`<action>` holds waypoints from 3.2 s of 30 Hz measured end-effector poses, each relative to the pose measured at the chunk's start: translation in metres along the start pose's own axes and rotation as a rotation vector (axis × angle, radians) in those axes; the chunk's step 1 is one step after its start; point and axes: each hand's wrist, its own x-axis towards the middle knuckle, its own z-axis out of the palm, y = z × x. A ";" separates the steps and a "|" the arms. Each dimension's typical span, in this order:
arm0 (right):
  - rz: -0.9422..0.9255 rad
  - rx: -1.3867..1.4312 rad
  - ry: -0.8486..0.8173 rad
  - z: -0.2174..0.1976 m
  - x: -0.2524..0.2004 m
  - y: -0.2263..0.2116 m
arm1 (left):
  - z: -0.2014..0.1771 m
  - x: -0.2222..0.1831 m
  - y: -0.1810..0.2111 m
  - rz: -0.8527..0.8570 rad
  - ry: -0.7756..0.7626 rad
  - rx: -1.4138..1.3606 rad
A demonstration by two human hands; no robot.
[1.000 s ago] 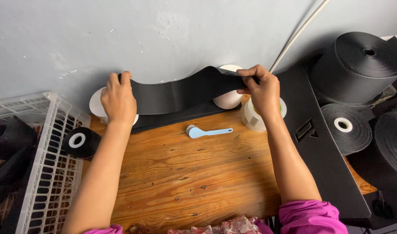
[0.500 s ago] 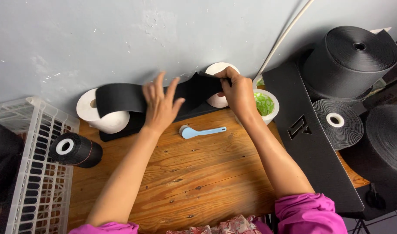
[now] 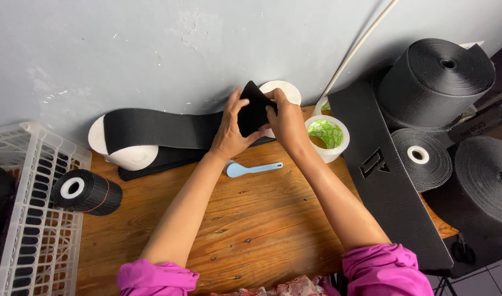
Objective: Cleaning a black flexible strip with a brush and wrapping it around a white roll at a workbench
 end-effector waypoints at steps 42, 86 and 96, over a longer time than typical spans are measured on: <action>0.022 -0.339 -0.181 -0.019 0.028 0.069 | 0.003 -0.007 -0.016 -0.230 -0.144 -0.181; 0.022 0.092 0.144 -0.097 -0.003 0.019 | 0.029 -0.003 -0.028 -0.136 -0.531 0.286; 0.064 0.059 0.099 -0.081 0.000 0.008 | 0.030 -0.001 -0.023 -0.113 -0.538 0.392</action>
